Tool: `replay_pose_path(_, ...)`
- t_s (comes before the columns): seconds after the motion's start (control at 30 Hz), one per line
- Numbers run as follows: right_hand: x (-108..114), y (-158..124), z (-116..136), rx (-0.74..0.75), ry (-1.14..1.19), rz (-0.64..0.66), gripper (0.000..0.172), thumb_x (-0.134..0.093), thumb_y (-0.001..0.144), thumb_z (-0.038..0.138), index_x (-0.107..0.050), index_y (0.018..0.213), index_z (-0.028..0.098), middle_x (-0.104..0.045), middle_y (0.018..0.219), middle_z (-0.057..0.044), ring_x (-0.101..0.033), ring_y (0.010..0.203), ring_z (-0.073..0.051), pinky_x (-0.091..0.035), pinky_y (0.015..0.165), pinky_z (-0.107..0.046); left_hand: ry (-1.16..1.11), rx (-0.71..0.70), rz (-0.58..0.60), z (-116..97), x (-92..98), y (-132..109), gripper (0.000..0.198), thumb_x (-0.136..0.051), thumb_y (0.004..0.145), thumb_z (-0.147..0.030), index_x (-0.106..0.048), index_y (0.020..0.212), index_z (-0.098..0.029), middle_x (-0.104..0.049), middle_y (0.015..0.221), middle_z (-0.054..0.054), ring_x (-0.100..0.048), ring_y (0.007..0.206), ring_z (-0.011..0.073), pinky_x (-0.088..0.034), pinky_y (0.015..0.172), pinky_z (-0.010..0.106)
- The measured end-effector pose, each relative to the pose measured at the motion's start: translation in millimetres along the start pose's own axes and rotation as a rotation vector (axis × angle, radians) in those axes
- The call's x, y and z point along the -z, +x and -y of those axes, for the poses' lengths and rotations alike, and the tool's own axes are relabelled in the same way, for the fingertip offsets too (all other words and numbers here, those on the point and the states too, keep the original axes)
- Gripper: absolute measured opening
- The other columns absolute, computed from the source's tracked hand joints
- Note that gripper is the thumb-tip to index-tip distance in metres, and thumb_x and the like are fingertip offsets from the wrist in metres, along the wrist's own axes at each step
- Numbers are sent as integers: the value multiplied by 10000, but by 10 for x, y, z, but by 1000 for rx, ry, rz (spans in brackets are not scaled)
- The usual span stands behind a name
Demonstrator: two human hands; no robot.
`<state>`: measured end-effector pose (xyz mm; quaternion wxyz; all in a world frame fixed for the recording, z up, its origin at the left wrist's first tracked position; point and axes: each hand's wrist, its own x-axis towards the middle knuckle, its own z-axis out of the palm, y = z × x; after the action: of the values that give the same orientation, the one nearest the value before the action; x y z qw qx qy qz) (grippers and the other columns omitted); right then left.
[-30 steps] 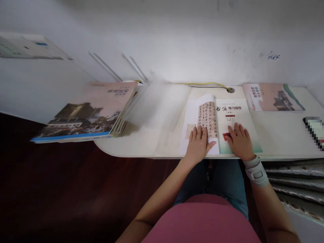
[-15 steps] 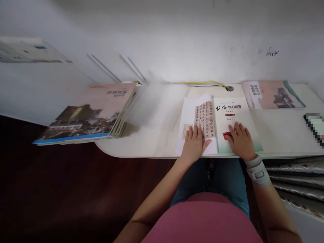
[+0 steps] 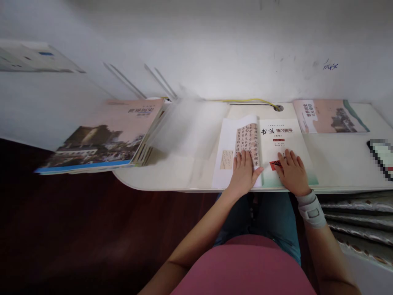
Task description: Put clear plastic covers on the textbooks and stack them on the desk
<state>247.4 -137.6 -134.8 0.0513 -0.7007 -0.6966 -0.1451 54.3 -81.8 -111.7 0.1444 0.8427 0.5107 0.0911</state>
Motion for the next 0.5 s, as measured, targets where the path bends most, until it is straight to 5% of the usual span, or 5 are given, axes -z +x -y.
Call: replay_pose_path(0.5, -18, -3, -20, 9, 23, -6, 519, -343, 951, 411, -462, 1383, 148, -443, 1447, -181, -408, 1334, -308, -351, 1046, -470, 199, 65, -46, 124, -34, -62, 886, -278, 896, -650, -347, 1404, 72, -315, 1457, 321, -248, 1382, 435, -242, 1109, 568)
